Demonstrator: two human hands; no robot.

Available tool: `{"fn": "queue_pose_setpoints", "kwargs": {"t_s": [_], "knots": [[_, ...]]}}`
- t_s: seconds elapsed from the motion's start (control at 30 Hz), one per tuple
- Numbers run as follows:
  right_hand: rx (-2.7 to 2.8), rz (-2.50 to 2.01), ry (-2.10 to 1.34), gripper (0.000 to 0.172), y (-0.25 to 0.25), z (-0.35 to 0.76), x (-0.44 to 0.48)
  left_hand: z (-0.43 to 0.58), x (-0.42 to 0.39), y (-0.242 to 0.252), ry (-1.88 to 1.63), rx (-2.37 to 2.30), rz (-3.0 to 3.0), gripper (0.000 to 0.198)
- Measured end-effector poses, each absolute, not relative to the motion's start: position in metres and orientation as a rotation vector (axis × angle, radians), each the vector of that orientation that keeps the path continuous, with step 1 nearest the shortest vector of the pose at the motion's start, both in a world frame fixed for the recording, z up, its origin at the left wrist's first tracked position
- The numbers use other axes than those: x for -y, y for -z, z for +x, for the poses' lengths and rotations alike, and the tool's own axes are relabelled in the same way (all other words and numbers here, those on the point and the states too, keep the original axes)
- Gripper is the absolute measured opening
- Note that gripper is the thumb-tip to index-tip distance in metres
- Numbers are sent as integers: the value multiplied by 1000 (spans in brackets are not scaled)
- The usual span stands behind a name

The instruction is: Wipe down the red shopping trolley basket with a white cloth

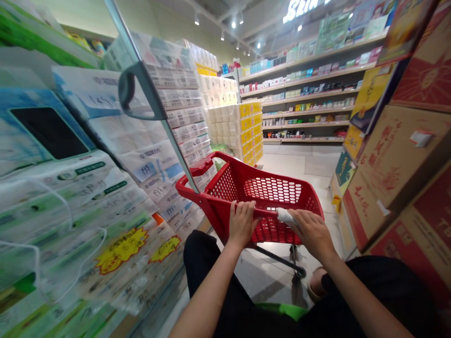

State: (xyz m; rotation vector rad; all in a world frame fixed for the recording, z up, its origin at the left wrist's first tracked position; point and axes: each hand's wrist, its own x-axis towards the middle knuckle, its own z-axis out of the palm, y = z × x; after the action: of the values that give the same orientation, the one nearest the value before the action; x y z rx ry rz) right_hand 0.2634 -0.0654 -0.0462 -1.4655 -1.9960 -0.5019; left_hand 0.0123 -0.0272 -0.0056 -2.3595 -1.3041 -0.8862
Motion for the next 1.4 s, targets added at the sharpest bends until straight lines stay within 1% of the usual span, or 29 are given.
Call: {"fn": "queue_pose_setpoints", "kwargs": {"t_s": [0.17, 0.27, 0.4, 0.5, 0.6, 0.67, 0.77, 0.83, 0.9, 0.97, 1.07, 1.23, 1.4], "knots": [[1964, -1509, 476, 42, 40, 245, 73, 19, 39, -10, 1037, 1306, -2416, 42], [2026, -1381, 419, 48, 31, 222, 69, 34, 47, -17, 1088, 1216, -2499, 37], [2081, -1138, 150, 53, 23, 217, 63, 61, 52, -14, 1030, 1066, -2648, 39], [1969, -1140, 60, 46, 27, 242, 64, 76, 48, -4, 963, 1081, -2656, 44], [1875, -1316, 215, 32, 37, 269, 67, 87, 42, 5, 814, 1106, -2601, 36], [1881, -1430, 323, 26, 46, 279, 67, 95, 38, 8, 735, 1126, -2562, 30], [1862, -1473, 409, 31, 56, 283, 64, 108, 37, 8, 692, 1150, -2541, 24], [1840, -1458, 430, 33, 60, 283, 62, 113, 38, 6, 686, 1141, -2550, 26], [1861, -1436, 464, 31, 61, 285, 61, 112, 38, 5, 681, 1110, -2560, 31], [1913, -1423, 517, 29, 62, 289, 61, 104, 37, 4, 665, 1057, -2570, 31], [1971, -1420, 581, 28, 63, 293, 63, 81, 31, 3, 631, 995, -2569, 27], [1954, -1386, 609, 25, 65, 296, 62, 21, 14, -1, 572, 1007, -2489, 28], [1923, -1381, 590, 23, 65, 292, 60, -33, 7, -9, 644, 1125, -2303, 28]]}}
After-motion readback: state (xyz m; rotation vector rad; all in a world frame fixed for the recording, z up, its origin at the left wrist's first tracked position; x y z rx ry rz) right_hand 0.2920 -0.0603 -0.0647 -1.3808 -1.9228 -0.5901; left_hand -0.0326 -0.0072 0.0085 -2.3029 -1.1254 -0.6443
